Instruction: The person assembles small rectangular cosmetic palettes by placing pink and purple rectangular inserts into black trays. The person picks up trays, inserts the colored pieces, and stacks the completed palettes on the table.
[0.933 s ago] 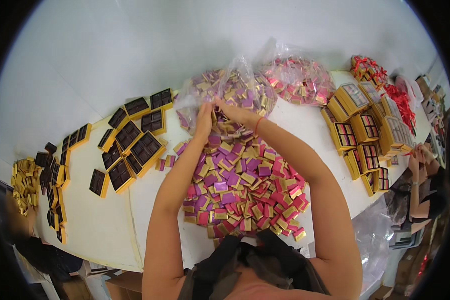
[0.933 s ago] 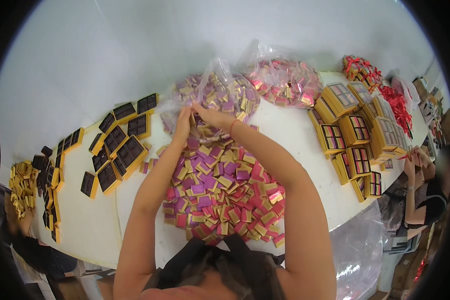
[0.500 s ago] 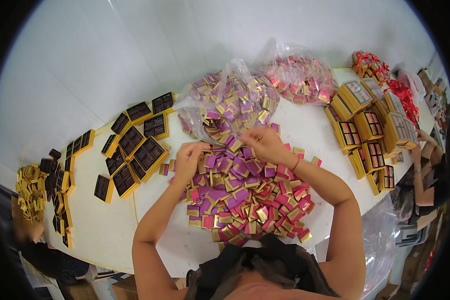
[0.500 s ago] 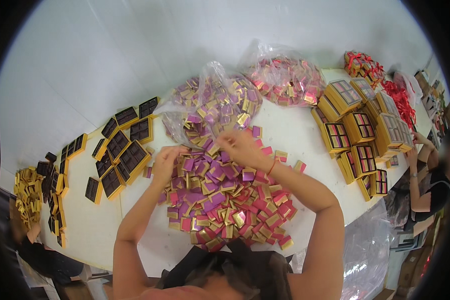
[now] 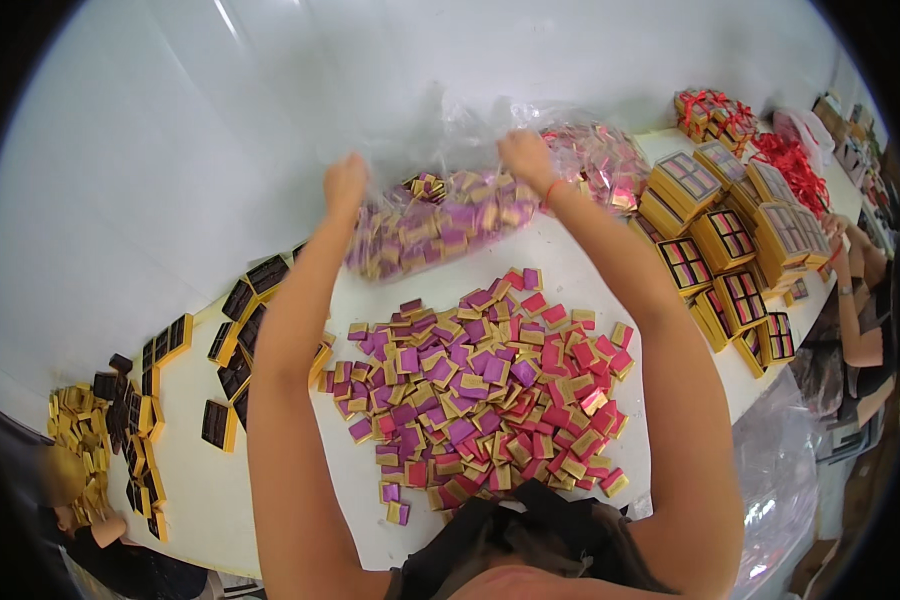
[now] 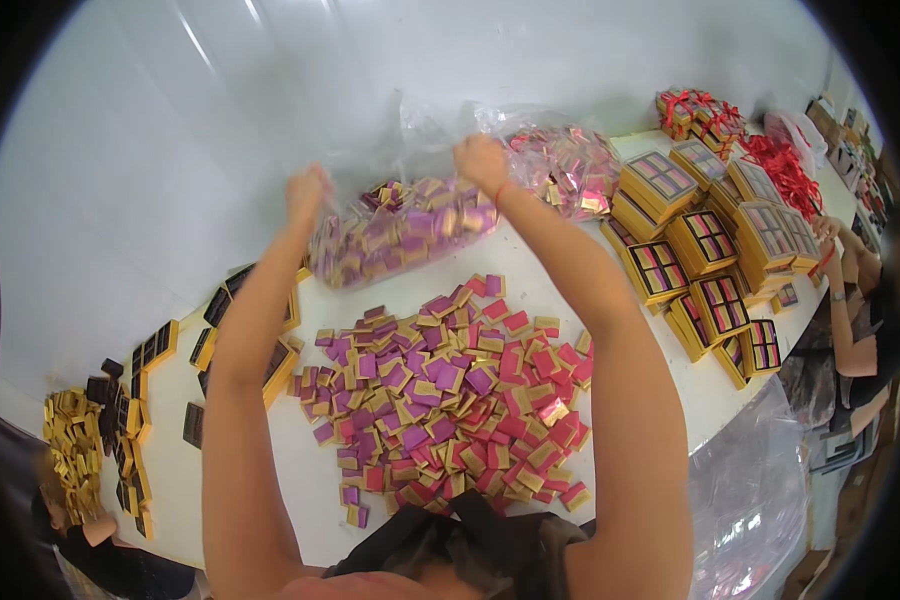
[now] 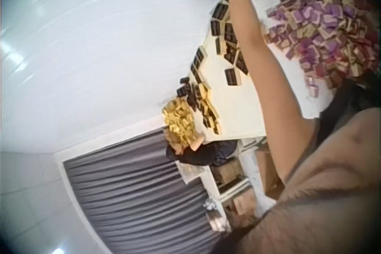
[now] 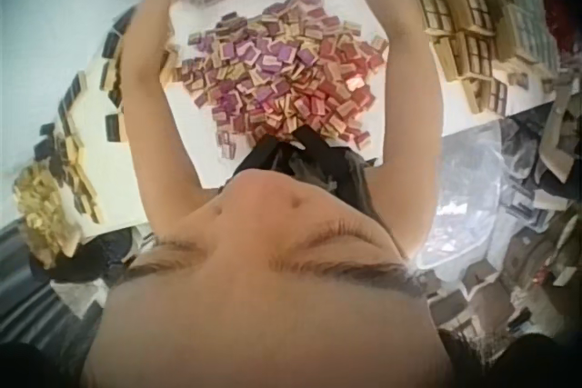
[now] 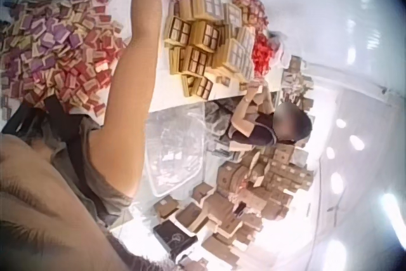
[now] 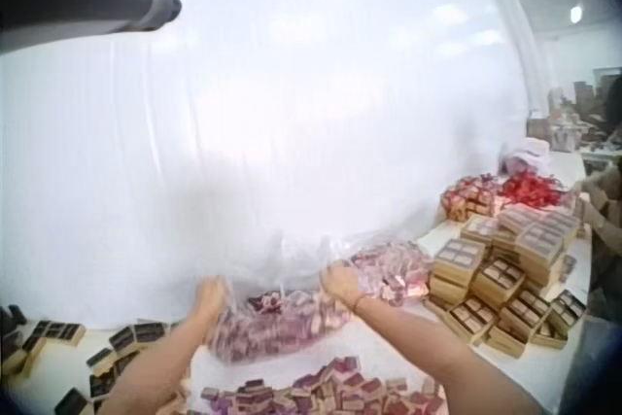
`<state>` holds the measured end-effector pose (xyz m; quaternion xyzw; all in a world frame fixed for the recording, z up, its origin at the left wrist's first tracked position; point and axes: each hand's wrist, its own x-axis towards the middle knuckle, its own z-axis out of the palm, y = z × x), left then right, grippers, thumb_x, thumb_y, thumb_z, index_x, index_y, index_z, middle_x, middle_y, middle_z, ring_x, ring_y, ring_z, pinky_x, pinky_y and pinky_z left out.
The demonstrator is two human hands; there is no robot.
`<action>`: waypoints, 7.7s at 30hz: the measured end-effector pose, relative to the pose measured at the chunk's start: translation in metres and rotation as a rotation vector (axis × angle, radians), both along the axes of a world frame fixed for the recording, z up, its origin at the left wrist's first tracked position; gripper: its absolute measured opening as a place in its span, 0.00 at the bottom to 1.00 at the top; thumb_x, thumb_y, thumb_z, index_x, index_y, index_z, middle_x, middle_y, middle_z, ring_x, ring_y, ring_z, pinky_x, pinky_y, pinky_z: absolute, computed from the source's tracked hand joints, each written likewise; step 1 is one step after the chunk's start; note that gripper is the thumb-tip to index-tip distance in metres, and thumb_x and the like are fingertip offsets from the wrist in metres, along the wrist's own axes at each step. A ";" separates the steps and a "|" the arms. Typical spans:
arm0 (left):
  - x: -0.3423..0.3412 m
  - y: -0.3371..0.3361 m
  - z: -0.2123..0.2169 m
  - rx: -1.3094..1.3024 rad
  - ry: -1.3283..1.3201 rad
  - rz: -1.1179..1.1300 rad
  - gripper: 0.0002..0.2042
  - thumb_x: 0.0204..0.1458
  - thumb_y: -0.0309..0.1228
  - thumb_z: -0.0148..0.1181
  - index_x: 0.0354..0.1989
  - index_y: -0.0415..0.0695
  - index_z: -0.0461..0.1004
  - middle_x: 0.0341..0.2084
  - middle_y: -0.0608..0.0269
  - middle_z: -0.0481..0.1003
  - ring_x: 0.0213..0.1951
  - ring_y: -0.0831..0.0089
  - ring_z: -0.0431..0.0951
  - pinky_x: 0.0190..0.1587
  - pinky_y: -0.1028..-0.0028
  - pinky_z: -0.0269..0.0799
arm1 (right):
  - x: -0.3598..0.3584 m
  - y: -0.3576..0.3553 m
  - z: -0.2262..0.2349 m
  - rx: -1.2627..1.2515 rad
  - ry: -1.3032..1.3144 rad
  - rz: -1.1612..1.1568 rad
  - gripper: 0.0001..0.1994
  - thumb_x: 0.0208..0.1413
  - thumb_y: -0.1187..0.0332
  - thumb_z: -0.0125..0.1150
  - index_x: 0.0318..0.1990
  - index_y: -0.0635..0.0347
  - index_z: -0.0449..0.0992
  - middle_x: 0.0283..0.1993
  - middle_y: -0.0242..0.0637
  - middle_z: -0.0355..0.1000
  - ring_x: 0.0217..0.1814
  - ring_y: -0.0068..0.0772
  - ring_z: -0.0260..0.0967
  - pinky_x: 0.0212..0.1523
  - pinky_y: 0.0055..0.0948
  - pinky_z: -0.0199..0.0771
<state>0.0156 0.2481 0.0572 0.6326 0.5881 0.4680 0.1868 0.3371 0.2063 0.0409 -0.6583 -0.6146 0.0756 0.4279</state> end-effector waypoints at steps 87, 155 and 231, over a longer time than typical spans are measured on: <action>-0.061 -0.518 -0.108 0.465 0.641 -0.085 0.14 0.39 0.32 0.71 0.35 0.44 0.75 0.31 0.60 0.75 0.36 0.57 0.75 0.51 0.54 0.68 | -0.065 -0.370 -0.131 0.110 -0.147 0.512 0.22 0.47 0.67 0.70 0.50 0.59 0.75 0.48 0.44 0.69 0.52 0.49 0.67 0.52 0.41 0.70; 0.013 -0.515 -0.114 0.160 0.506 -0.604 0.32 0.38 0.47 0.73 0.53 0.48 0.73 0.54 0.63 0.71 0.60 0.58 0.67 0.57 0.59 0.68 | -0.059 -0.442 -0.084 -0.059 -0.048 0.724 0.08 0.48 0.75 0.69 0.37 0.58 0.81 0.49 0.39 0.73 0.49 0.41 0.68 0.44 0.34 0.71; 0.001 -0.508 -0.110 -0.028 0.343 -0.715 0.46 0.36 0.44 0.75 0.64 0.45 0.55 0.60 0.53 0.63 0.64 0.54 0.60 0.70 0.53 0.49 | -0.033 -0.414 -0.084 -0.070 -0.450 0.789 0.24 0.50 0.76 0.62 0.57 0.52 0.75 0.50 0.40 0.71 0.50 0.43 0.68 0.51 0.36 0.72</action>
